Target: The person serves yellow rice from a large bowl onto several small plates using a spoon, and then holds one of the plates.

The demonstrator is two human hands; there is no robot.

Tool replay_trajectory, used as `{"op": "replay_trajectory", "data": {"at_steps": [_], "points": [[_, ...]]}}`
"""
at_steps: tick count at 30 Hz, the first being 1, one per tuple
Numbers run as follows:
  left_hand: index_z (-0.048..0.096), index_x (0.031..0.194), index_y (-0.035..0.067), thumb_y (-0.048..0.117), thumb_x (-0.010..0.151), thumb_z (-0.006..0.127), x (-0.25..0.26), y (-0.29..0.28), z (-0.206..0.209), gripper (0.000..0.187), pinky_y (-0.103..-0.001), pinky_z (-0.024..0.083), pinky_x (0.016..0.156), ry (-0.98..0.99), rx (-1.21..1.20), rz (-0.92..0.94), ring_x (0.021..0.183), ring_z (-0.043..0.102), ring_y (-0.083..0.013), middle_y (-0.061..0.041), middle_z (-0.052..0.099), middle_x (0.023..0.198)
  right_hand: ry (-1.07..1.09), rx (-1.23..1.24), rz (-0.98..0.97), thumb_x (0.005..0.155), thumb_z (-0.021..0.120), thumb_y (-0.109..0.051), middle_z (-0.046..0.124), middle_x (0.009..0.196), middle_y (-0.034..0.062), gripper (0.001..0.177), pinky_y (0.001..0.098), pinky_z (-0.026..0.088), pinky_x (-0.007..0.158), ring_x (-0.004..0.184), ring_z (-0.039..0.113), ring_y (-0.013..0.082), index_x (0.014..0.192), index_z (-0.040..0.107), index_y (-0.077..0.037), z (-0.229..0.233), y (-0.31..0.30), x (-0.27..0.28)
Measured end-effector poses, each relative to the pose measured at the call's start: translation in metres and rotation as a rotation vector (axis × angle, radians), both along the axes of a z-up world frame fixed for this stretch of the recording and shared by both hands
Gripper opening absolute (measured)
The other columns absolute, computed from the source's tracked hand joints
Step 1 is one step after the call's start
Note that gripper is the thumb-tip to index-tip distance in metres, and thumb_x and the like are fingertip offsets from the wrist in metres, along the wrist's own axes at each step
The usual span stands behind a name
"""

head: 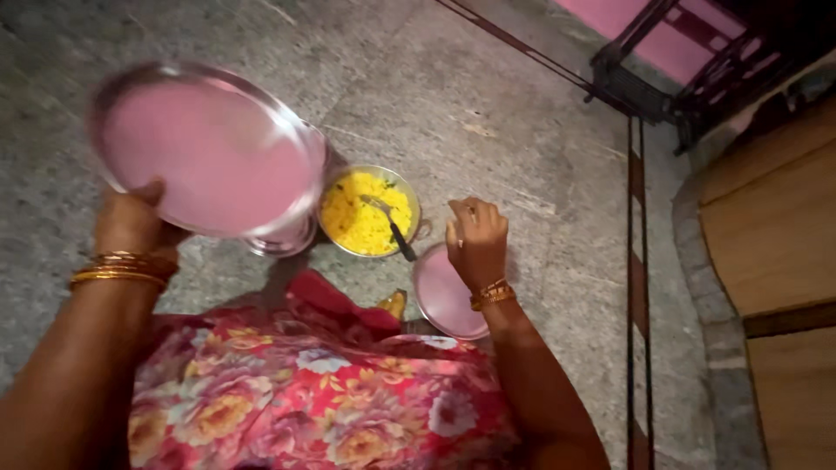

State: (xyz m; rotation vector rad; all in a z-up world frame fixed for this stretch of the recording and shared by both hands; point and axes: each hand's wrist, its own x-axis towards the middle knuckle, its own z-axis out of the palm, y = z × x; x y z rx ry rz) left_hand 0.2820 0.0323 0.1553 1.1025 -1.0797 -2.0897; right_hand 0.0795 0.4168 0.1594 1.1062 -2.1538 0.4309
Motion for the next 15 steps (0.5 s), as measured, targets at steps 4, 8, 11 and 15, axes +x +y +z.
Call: {"op": "replay_trajectory", "data": {"at_steps": [4,8,11,15], "points": [[0.036,0.152,0.011,0.009,0.102,0.046,0.009,-0.008,-0.003,0.051,-0.057,0.055,0.100,0.337,0.141,0.099,0.134,0.060,-0.0356,-0.018,0.055,0.148,-0.004,-0.007,-0.032,0.080,0.074,-0.014,0.068,0.103,0.0083,0.021,0.0471,0.046,0.081,0.097,0.063,0.0302,0.100,0.071,-0.012,-0.037,0.013,-0.022],[0.030,0.150,0.020,0.000,0.094,0.043,0.003,-0.014,-0.025,0.061,-0.058,0.057,0.095,0.367,0.151,0.299,0.127,0.064,-0.0367,-0.016,0.052,0.140,-0.165,-0.009,0.061,0.084,0.071,-0.014,0.070,0.095,0.0098,0.010,0.0479,0.049,0.079,0.091,0.064,0.0323,0.094,0.073,-0.013,-0.079,0.000,-0.039],[0.031,0.150,0.022,0.001,0.095,0.044,-0.014,-0.019,-0.051,0.061,-0.059,0.058,0.092,0.309,0.151,0.339,0.126,0.064,-0.0359,-0.015,0.053,0.141,-0.254,0.140,0.029,0.084,0.070,-0.019,0.069,0.092,0.0129,0.011,0.0488,0.051,0.078,0.088,0.065,0.0351,0.090,0.073,-0.011,-0.106,-0.024,-0.053],[0.031,0.150,0.026,0.003,0.096,0.044,-0.036,-0.040,-0.084,0.061,-0.059,0.059,0.089,0.240,0.161,0.324,0.124,0.064,-0.0347,-0.013,0.053,0.142,-0.312,0.374,-0.096,0.085,0.067,-0.022,0.070,0.085,0.0114,0.014,0.0493,0.053,0.075,0.085,0.067,0.0334,0.081,0.076,-0.012,-0.151,-0.068,-0.051]]}}
